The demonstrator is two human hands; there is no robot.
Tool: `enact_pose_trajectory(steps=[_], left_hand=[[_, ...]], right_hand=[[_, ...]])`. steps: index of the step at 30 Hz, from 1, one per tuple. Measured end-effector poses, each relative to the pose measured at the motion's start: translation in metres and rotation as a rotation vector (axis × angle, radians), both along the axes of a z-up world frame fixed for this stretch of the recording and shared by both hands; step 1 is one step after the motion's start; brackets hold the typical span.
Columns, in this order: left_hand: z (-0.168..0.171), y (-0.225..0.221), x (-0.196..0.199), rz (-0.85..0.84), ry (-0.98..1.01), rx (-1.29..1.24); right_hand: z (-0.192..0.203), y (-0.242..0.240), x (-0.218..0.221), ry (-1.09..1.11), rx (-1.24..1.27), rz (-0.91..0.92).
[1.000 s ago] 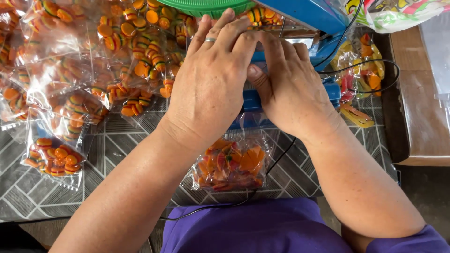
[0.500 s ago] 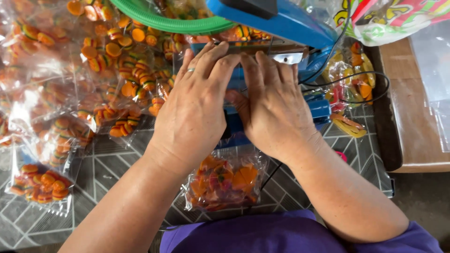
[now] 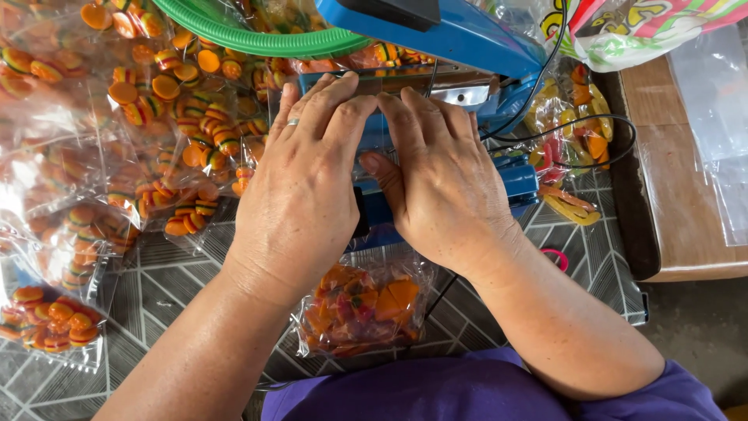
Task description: The person is using a manual heat sealer to close small plastic bags filled with orange candies.
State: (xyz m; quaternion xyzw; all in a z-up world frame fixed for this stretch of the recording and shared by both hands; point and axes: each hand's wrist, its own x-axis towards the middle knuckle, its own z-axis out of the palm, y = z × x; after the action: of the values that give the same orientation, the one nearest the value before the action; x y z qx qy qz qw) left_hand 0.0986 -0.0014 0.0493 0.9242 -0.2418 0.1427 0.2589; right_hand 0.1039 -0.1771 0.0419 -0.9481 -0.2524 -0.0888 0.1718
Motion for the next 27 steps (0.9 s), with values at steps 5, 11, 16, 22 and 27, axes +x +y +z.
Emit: enact_pose_trajectory(steps=[5,11,16,22,27], left_hand=[[-0.0011,0.0006,-0.0006,-0.001,-0.038,0.008],[-0.0004,0.0007,-0.0006,-0.002,-0.039,-0.006],[-0.0005,0.0014,-0.0011,-0.004,-0.037,-0.009],[0.0002,0.0018,-0.0030,-0.006,-0.041,-0.024],[0.0013,0.0006,-0.0026,-0.001,-0.050,-0.024]], right_hand=[[0.0002,0.0007,-0.0017,-0.063,0.025,0.006],[-0.0001,0.0005,-0.0017,-0.053,0.038,0.008],[0.0010,0.0008,-0.0027,-0.064,0.042,0.010],[0.0012,0.0006,-0.0043,-0.034,0.054,0.003],[0.0033,0.0011,-0.0032,-0.063,0.050,0.002]])
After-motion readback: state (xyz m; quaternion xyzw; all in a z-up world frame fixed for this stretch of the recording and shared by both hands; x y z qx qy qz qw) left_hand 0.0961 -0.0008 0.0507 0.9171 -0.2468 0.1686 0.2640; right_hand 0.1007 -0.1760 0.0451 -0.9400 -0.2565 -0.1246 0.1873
